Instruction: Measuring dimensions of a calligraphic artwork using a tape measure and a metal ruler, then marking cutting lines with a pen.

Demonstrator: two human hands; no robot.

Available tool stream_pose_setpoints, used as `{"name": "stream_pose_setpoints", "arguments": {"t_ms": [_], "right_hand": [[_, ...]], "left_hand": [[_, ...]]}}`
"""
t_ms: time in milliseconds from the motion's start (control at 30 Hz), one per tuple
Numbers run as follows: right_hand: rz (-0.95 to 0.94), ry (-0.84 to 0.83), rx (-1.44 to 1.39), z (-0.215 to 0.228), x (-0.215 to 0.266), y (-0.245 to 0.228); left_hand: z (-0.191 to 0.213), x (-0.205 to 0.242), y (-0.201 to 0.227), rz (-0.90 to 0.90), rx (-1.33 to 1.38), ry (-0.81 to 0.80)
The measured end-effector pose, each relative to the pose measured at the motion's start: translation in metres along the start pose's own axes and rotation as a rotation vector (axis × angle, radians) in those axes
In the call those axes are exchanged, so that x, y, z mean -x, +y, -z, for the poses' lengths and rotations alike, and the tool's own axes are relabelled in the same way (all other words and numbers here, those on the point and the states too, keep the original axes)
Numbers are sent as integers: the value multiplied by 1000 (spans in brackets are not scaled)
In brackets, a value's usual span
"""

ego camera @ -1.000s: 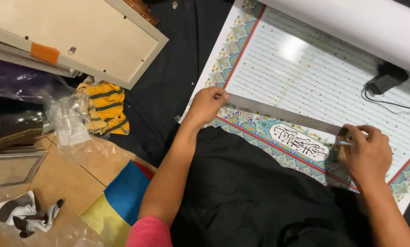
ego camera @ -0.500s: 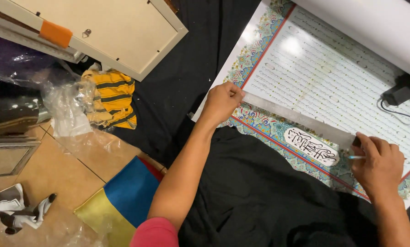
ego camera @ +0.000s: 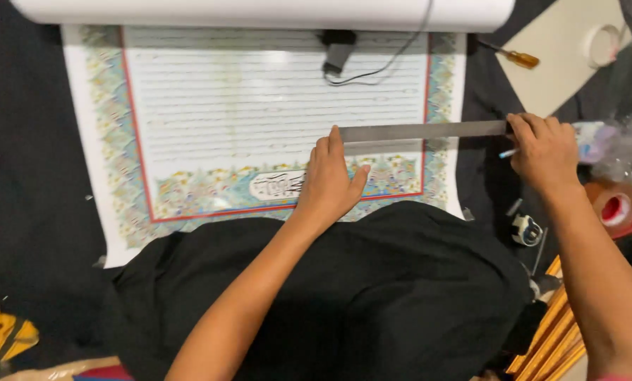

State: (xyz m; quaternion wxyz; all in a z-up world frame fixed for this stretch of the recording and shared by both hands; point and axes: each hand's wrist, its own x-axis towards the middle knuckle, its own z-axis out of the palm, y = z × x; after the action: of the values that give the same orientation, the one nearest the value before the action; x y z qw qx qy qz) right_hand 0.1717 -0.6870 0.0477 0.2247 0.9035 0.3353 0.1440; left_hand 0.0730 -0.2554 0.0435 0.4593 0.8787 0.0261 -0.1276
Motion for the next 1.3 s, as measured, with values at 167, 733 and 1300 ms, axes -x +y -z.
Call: {"name": "stream_pose_setpoints", "arguments": {"t_ms": [167, 733, 1300], "right_hand": [[-136, -172, 97, -52, 32, 41], [-327, 286, -686, -98, -10, -17], [-323, 351, -659, -101, 1, -3]], "left_hand": [[-89, -44, 33, 24, -59, 61], [-165, -63, 75, -330, -477, 289], [-208, -74, 88, -80, -868, 358]]}}
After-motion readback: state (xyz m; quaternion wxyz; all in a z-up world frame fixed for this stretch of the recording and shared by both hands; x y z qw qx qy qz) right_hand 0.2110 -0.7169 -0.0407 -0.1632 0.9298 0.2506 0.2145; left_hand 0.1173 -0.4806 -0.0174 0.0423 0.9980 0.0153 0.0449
